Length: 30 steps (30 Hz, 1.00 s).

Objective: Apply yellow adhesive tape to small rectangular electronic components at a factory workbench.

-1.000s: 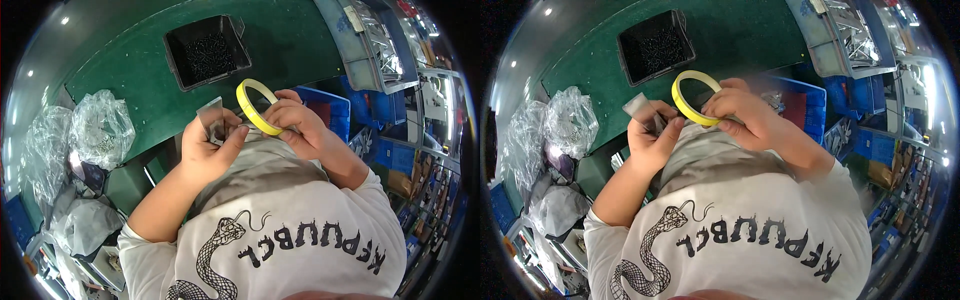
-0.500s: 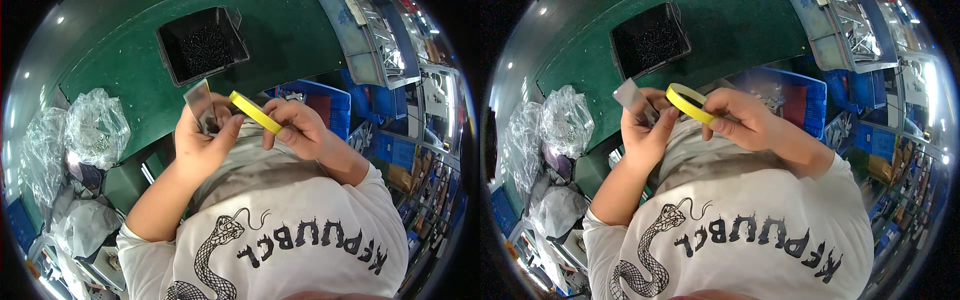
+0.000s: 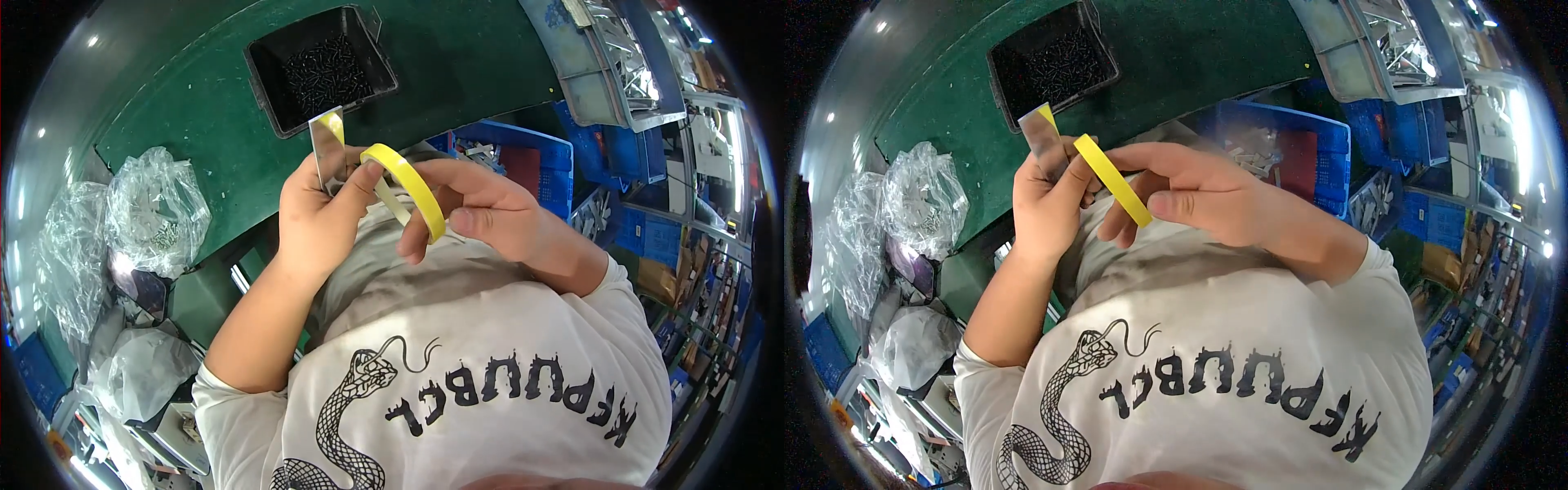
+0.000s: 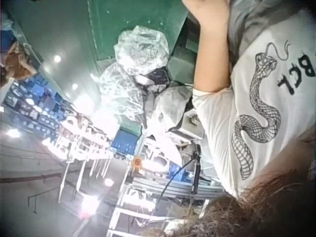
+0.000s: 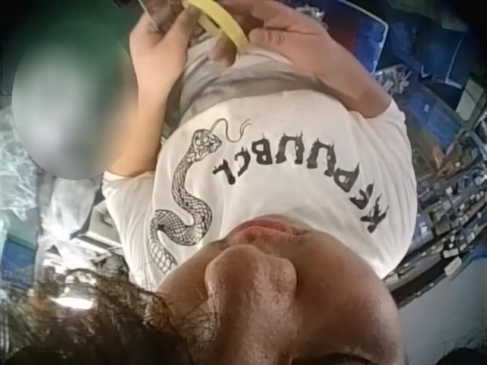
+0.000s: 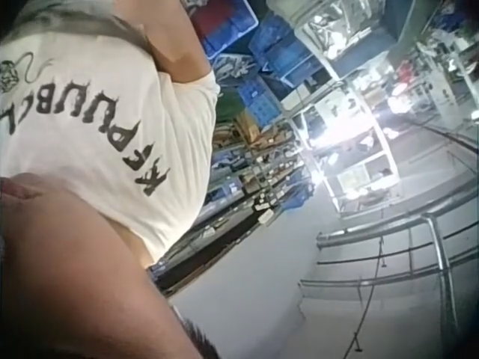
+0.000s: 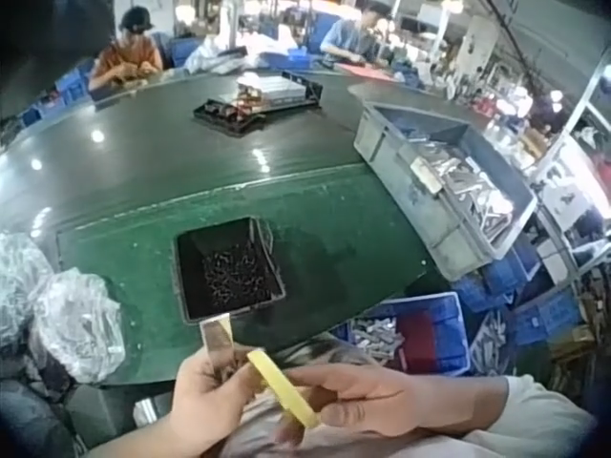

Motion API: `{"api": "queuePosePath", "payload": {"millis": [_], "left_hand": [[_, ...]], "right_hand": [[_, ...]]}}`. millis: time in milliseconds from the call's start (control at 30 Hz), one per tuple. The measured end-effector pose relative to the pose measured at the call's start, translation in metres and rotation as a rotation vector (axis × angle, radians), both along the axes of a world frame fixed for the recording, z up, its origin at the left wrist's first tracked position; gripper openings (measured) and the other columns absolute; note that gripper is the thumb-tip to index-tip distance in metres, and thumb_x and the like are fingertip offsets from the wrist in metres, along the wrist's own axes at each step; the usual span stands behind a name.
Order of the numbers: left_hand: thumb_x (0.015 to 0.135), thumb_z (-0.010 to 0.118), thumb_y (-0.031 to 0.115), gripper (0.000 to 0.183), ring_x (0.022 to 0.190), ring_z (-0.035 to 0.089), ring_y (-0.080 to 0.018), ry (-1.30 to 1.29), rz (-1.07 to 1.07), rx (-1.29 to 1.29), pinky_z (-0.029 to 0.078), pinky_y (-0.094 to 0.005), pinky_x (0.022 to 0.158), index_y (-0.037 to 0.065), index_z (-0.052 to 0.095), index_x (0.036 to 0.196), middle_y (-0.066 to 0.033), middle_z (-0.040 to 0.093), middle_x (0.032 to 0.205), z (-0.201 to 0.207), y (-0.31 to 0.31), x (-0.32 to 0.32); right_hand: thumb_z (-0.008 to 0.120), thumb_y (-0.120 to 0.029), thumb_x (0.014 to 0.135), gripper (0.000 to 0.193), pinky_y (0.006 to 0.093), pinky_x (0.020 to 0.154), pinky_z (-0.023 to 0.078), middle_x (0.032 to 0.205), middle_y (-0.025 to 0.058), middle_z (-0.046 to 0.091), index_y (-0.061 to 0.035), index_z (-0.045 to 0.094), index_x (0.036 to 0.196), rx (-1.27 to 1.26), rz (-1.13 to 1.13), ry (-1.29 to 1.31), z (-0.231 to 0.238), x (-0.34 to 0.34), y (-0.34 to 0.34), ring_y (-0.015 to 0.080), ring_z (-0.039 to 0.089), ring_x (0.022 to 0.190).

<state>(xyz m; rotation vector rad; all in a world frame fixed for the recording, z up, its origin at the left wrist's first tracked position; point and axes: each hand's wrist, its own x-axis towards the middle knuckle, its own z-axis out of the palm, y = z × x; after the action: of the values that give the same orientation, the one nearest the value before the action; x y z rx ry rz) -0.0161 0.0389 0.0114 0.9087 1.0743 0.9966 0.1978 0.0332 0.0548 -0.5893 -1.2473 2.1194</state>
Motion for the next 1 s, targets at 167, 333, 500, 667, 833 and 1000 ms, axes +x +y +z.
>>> {"api": "queuePosePath", "payload": {"millis": [167,333,500,667,833,1000], "left_hand": [[0.092,0.068,0.014,0.016,0.062,0.054,-0.0068,0.161,-0.084,-0.110,0.042,-0.0216,0.056,-0.002,0.065,0.091,-0.0012,0.061,0.071,0.000,0.001,0.000],[0.093,0.062,0.014,0.017,0.059,0.054,-0.0091,-0.144,-0.108,-0.409,0.042,-0.0237,0.054,-0.002,0.066,0.089,-0.0051,0.064,0.073,0.001,-0.011,0.010],[0.093,0.059,0.017,0.020,0.059,0.054,-0.0104,-0.250,-0.155,-0.569,0.042,-0.0241,0.053,-0.001,0.065,0.091,-0.0044,0.063,0.074,0.016,-0.013,0.016],[0.095,0.060,0.017,0.017,0.062,0.053,-0.0082,-0.123,-0.263,-0.473,0.042,-0.0229,0.056,0.001,0.063,0.090,-0.0003,0.060,0.073,0.009,-0.013,0.014],[0.092,0.065,0.000,0.004,0.067,0.049,-0.0034,0.018,0.058,-0.002,0.038,-0.0204,0.062,0.002,0.061,0.093,0.0033,0.058,0.075,0.006,-0.013,0.011],[0.087,0.065,-0.010,0.022,0.070,0.051,-0.0037,-0.025,0.118,0.356,0.041,-0.0202,0.064,-0.002,0.062,0.107,0.0024,0.058,0.076,0.007,-0.017,0.011]], "right_hand": [[0.061,-0.046,0.095,0.082,0.0416,0.097,0.044,0.114,0.0167,0.066,0.0011,0.025,0.152,-0.077,-0.027,-0.036,0.001,-0.003,0.001,0.0278,0.064,0.107],[0.071,-0.028,0.090,0.054,0.0401,0.098,0.043,0.114,0.0142,0.067,-0.0009,0.053,0.133,0.325,0.034,-0.204,-0.004,-0.002,0.010,0.0254,0.064,0.107],[0.069,-0.008,0.089,0.019,0.0386,0.093,0.047,0.096,0.0098,0.073,-0.0008,0.068,0.107,0.779,-0.013,-0.404,-0.012,0.001,0.013,0.0245,0.069,0.093],[0.069,-0.012,0.091,0.019,0.0295,0.076,0.053,0.089,0.0113,0.072,0.0015,0.069,0.104,0.616,-0.060,-0.510,-0.001,0.004,0.010,0.0210,0.071,0.088],[0.071,-0.017,0.091,0.026,0.0268,0.068,0.054,0.088,0.0129,0.072,0.0040,0.068,0.106,0.487,0.064,-0.636,0.016,0.010,0.009,0.0168,0.071,0.079],[0.070,-0.018,0.090,0.025,0.0267,0.062,0.051,0.080,0.0080,0.069,0.0013,0.067,0.106,0.478,0.026,-0.717,0.016,0.004,0.008,0.0149,0.069,0.073]]}}
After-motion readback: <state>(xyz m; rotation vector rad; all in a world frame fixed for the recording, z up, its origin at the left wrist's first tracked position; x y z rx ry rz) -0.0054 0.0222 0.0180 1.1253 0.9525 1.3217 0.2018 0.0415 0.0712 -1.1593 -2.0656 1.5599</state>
